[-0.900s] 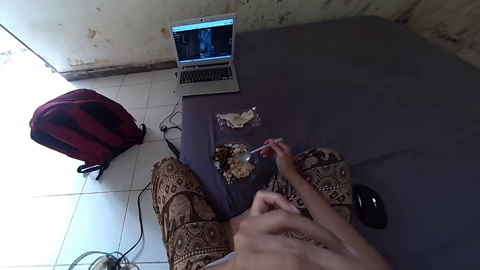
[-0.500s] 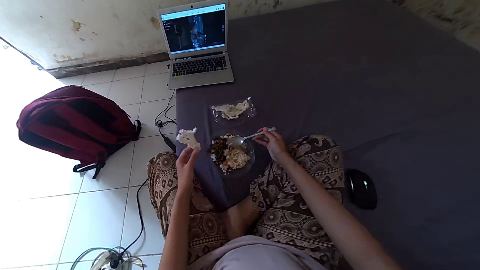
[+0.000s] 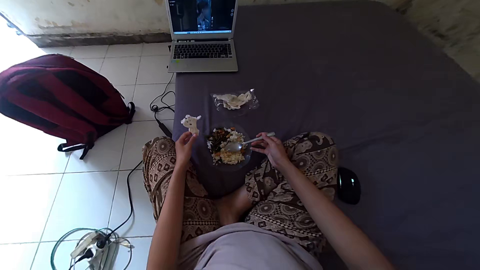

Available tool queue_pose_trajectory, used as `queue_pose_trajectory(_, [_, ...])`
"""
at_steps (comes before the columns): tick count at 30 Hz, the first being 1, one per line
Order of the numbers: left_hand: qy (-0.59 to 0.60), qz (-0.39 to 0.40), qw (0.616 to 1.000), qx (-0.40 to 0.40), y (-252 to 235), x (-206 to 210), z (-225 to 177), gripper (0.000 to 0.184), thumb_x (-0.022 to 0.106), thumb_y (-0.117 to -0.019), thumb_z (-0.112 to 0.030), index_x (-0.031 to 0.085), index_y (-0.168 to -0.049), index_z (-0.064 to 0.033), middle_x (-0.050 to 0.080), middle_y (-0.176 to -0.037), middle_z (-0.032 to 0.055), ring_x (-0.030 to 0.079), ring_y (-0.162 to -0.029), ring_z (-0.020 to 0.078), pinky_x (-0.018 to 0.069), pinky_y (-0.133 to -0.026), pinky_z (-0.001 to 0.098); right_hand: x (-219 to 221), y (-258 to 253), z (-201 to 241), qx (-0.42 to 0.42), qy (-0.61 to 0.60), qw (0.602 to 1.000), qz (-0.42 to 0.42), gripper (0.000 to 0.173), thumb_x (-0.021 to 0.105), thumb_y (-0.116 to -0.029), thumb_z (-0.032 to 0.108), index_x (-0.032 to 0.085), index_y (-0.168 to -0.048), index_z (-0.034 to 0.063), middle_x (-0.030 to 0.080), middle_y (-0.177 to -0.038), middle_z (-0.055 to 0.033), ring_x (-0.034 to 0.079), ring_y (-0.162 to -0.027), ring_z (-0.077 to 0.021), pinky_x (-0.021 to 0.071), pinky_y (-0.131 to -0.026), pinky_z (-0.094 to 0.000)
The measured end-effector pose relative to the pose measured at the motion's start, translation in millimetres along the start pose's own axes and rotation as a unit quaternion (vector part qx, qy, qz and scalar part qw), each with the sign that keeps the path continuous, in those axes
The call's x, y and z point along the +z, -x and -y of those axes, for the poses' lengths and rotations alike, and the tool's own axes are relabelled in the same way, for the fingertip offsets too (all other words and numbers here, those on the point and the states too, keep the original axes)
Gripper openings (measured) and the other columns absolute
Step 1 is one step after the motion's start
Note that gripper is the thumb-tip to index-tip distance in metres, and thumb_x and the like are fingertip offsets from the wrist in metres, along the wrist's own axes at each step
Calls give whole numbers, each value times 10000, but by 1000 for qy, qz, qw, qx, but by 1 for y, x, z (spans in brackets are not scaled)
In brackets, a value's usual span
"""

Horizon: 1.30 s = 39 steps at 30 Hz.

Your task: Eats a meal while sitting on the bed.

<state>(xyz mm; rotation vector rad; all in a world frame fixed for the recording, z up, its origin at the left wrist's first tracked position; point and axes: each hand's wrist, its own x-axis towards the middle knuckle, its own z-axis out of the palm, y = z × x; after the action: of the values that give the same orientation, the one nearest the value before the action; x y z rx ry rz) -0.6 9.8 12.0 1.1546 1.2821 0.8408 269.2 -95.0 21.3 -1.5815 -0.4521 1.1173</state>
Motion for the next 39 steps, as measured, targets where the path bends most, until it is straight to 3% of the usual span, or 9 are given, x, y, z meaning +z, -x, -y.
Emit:
queue_pose_trajectory(3, [30, -16, 999, -23, -9, -4, -1, 334, 552, -1047, -94, 536, -1317, 102, 602, -1263, 250, 618, -1071, 241, 498, -956, 382, 0, 12, -9, -127, 59, 990, -6, 315, 324, -1107, 84, 583, -1122, -92, 690, -911, -57, 703, -817, -67, 582, -795, -225])
queue_pose_trajectory(7, [49, -30, 998, -32, -20, -4, 2, 337, 546, -1057, -129, 538, -1322, 79, 635, -1195, 207, 618, -976, 176, 500, -898, 344, 1, 40, -32, -372, 200, 906, -13, 358, 385, -1069, 87, 615, -1083, -186, 742, -935, -145, 707, -854, -65, 563, -831, -234])
queue_pose_trajectory(9, [49, -32, 997, -46, -21, 0, 3, 331, 549, -1058, -146, 544, -1318, 60, 642, -1153, 177, 613, -925, 142, 504, -859, 315, 6, 63, -47, -441, 240, 865, 0, 371, 416, -1067, 131, 655, -1049, -153, 743, -937, -167, 723, -870, -105, 582, -831, -259])
queue_pose_trajectory(13, [55, -29, 997, -53, -13, 11, 6, 306, 567, -1048, -132, 567, -1279, 68, 660, -1083, 147, 613, -850, 99, 511, -803, 273, 17, 91, -79, -561, 280, 776, 59, 265, 421, -1095, 174, 629, -1052, 16, 703, -971, -112, 691, -965, -103, 534, -921, -191])
queue_pose_trajectory(18, [48, -14, 998, -50, -11, 11, 8, 291, 578, -1041, -124, 575, -1257, 71, 662, -1056, 140, 607, -825, 92, 511, -789, 268, 20, 86, -89, -620, 352, 700, 53, 204, 494, -1017, 76, 683, -1013, 1, 744, -956, -169, 724, -979, -208, 524, -953, -229])
queue_pose_trajectory(21, [54, -22, 997, -52, -11, 8, 8, 288, 573, -1044, -131, 575, -1258, 62, 660, -1057, 130, 609, -827, 86, 512, -787, 266, 16, 79, -84, -624, 356, 695, 36, 210, 483, -1012, 66, 680, -1028, -3, 746, -968, -175, 727, -980, -213, 527, -948, -231])
queue_pose_trajectory(29, [47, -21, 997, -58, -9, 10, 4, 306, 558, -1050, -122, 559, -1286, 73, 658, -1111, 164, 620, -869, 108, 511, -814, 276, 8, 64, -70, -583, 312, 749, -40, 228, 490, -1016, 41, 685, -995, -74, 732, -940, -194, 712, -965, -177, 509, -948, -188])
queue_pose_trajectory(34, [47, -27, 997, -59, -9, 11, 2, 307, 572, -1040, -100, 559, -1280, 90, 661, -1107, 182, 627, -871, 116, 513, -807, 271, 8, 68, -66, -573, 302, 758, -76, 248, 475, -1020, 51, 683, -996, -84, 731, -928, -194, 710, -961, -150, 499, -948, -166])
queue_pose_trajectory(39, [44, -22, 997, -56, -10, 10, 3, 299, 567, -1040, -90, 559, -1273, 98, 658, -1108, 186, 629, -877, 115, 514, -811, 263, 8, 70, -64, -586, 279, 760, -20, 219, 491, -1052, 93, 667, -1021, -32, 724, -964, -144, 691, -1015, -111, 490, -976, -162])
